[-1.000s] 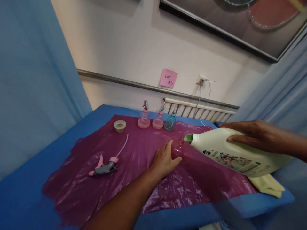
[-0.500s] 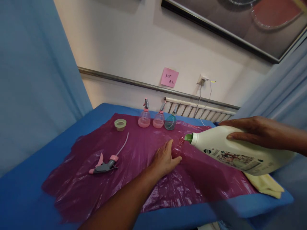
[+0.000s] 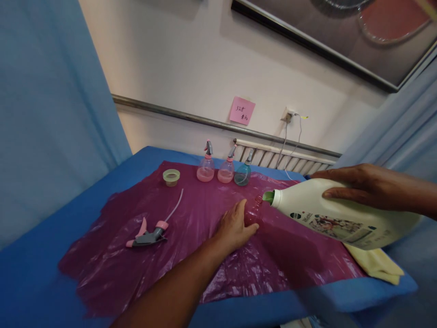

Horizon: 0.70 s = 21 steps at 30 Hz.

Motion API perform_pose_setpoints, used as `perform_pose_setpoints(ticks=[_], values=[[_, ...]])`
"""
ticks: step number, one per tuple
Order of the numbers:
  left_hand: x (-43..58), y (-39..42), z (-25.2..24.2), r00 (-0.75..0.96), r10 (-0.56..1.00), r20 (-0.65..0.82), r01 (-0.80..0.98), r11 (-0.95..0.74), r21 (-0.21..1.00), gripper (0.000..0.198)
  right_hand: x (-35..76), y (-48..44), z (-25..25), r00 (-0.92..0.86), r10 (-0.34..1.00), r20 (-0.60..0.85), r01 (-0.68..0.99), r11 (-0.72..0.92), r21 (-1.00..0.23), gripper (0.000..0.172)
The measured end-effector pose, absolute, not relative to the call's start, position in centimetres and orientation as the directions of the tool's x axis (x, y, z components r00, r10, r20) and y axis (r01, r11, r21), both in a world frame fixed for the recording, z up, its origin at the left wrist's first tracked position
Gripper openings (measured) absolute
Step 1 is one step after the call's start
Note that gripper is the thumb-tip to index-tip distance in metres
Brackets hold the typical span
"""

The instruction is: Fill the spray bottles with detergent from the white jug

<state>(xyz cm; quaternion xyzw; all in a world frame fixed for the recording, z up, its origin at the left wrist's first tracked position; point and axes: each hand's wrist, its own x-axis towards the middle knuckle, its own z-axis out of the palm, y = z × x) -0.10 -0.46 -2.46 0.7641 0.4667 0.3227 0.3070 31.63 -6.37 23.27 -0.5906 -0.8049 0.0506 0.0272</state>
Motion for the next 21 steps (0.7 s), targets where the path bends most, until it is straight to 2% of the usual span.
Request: perform_pose_setpoints(ticks=[3,10,21], values=[[-0.1,-0.5,-2.4,0.360,0.910,0.207,0.516,-0.379,0.768,0.089,31.4,-6.4,23.5,-0.297,0.955,-0.006,0.951,0.295,-0.096,0.056],[-0.2,-0.6,-2.3,0.365,0.907,0.211,0.532,-0.389,0.752,0.088,30.7,-6.4,24.5,-0.296,0.951,-0.089,0.955,0.294,-0.038,0.065],[-0.1,-0.5,-2.5,0.366,0.908,0.206,0.539,-0.387,0.748,0.090,30.8,-6.0,24.8,-0.304,0.944,-0.125,0.953,0.301,-0.043,0.065]])
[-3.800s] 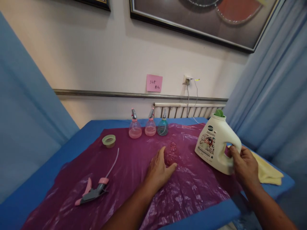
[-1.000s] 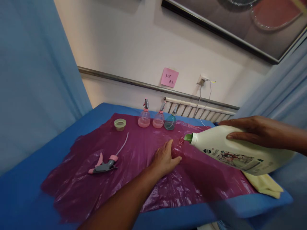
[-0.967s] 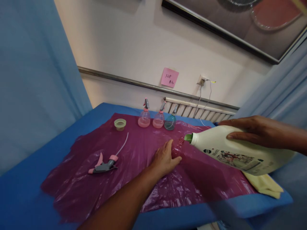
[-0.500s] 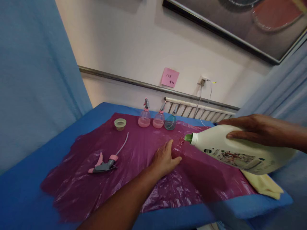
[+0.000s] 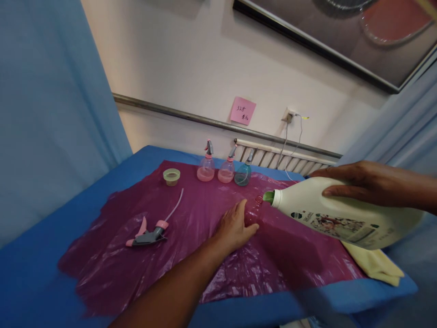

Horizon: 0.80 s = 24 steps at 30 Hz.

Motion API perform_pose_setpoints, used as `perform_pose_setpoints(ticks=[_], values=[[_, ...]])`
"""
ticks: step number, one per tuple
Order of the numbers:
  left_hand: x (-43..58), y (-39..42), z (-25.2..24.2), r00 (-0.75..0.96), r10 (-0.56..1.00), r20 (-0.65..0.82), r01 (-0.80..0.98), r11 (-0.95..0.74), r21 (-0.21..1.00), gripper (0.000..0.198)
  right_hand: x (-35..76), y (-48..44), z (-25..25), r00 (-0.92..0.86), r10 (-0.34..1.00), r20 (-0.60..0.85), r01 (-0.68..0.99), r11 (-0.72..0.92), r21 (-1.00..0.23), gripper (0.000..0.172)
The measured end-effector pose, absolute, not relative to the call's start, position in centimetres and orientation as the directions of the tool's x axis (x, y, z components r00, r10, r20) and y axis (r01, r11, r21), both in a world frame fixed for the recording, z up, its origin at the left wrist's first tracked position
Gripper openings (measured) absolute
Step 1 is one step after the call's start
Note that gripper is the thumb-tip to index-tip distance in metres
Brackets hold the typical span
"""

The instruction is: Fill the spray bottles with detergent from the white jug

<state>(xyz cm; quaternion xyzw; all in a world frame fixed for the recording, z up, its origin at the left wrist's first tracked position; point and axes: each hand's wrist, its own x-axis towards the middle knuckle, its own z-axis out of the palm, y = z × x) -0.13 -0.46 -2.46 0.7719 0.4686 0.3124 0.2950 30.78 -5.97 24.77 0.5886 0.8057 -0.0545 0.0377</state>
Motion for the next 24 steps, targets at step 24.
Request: perform_pose_setpoints(ticks=[24], values=[[-0.22,-0.59,-2.24,0.367,0.907,0.204,0.549,-0.389,0.740,0.089,30.09,-5.57,25.57,-0.340,0.933,-0.121,0.940,0.342,0.000,0.067]])
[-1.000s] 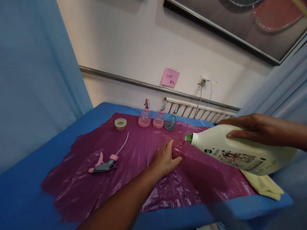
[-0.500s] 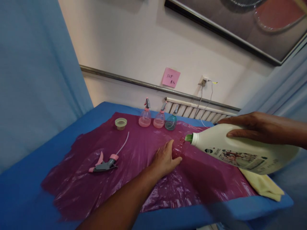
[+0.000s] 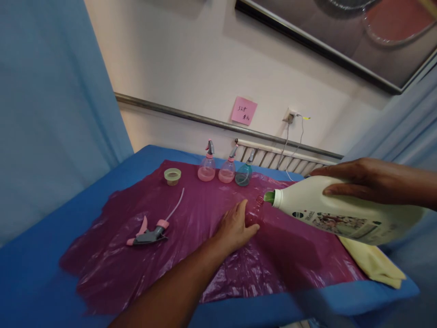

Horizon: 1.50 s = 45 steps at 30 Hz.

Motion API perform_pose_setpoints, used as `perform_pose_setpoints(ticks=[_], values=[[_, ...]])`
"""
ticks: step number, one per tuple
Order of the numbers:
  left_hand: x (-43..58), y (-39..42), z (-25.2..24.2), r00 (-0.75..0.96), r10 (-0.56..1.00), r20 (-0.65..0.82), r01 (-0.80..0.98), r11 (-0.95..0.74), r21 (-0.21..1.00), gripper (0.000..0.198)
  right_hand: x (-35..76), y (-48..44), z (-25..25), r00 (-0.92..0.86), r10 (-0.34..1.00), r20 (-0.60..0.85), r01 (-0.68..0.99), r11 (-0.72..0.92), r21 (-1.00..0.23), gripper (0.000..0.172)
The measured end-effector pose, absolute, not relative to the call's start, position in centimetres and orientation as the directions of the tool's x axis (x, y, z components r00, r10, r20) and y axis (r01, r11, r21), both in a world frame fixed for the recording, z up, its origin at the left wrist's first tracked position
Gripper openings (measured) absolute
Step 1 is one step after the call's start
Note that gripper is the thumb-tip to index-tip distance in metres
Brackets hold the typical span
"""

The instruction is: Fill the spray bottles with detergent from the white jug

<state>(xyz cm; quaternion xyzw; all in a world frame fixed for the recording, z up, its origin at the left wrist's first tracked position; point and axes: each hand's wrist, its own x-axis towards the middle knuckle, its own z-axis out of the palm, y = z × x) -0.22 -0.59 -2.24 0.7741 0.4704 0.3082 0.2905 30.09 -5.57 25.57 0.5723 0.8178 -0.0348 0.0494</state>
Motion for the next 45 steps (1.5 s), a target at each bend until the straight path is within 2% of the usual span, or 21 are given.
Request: perform_pose_setpoints(ticks=[30,45], values=[[-0.21,-0.49,-2.51,0.373,0.904,0.207,0.532,-0.392,0.751,0.088,29.80,-5.50,25.96,-0.321,0.937,-0.139,0.947,0.318,-0.045,0.059],[-0.15,-0.32,-2.78,0.376,0.900,0.219,0.528,-0.402,0.748,0.088,29.51,-5.48,26.10,-0.315,0.937,-0.152,0.949,0.310,-0.059,0.064]])
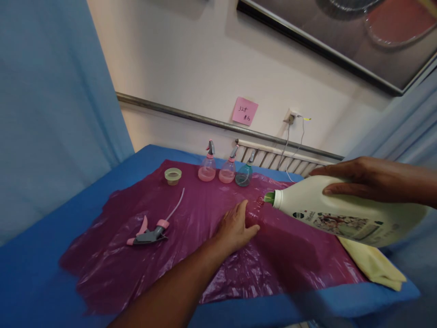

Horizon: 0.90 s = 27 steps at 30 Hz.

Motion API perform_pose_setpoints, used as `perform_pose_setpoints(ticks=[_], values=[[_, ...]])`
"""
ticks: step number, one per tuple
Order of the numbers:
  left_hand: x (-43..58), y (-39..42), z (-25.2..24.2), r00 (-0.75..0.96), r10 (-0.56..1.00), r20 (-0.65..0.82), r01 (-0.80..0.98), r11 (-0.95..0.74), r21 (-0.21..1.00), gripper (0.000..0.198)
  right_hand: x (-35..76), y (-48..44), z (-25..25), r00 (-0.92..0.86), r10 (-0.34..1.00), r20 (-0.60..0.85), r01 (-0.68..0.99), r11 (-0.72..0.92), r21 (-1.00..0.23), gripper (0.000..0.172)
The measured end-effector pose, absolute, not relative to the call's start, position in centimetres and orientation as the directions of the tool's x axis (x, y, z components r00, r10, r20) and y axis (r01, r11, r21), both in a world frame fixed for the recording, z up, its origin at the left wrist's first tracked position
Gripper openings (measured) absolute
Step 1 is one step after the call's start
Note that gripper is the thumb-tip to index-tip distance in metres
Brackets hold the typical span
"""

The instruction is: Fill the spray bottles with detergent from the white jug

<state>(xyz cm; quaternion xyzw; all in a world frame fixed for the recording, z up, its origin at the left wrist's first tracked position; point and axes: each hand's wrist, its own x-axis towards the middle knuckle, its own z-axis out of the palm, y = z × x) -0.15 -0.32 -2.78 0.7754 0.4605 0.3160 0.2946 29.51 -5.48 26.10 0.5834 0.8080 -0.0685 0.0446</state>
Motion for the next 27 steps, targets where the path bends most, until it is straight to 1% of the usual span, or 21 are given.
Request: perform_pose_setpoints(ticks=[6,10,15,18,27], values=[[-0.2,-0.5,-2.5,0.373,0.903,0.215,0.540,-0.400,0.741,0.089,29.3,-5.7,26.1,-0.296,0.945,-0.139,0.955,0.291,-0.062,0.062],[-0.2,-0.6,-2.5,0.370,0.904,0.212,0.542,-0.396,0.741,0.088,29.4,-5.4,26.3,-0.306,0.932,-0.193,0.952,0.301,-0.052,0.063],[-0.2,-0.6,-2.5,0.367,0.904,0.220,0.529,-0.397,0.750,0.087,29.1,-5.3,26.4,-0.346,0.920,-0.186,0.938,0.337,-0.078,0.062],[-0.1,-0.5,-2.6,0.372,0.902,0.217,0.536,-0.400,0.743,0.088,28.8,-5.5,26.6,-0.341,0.918,-0.204,0.940,0.327,-0.099,0.063],[-0.1,-0.4,-2.7,0.377,0.898,0.225,0.533,-0.409,0.741,0.088,28.2,-5.6,27.0,-0.321,0.918,-0.232,0.947,0.310,-0.083,0.062]])
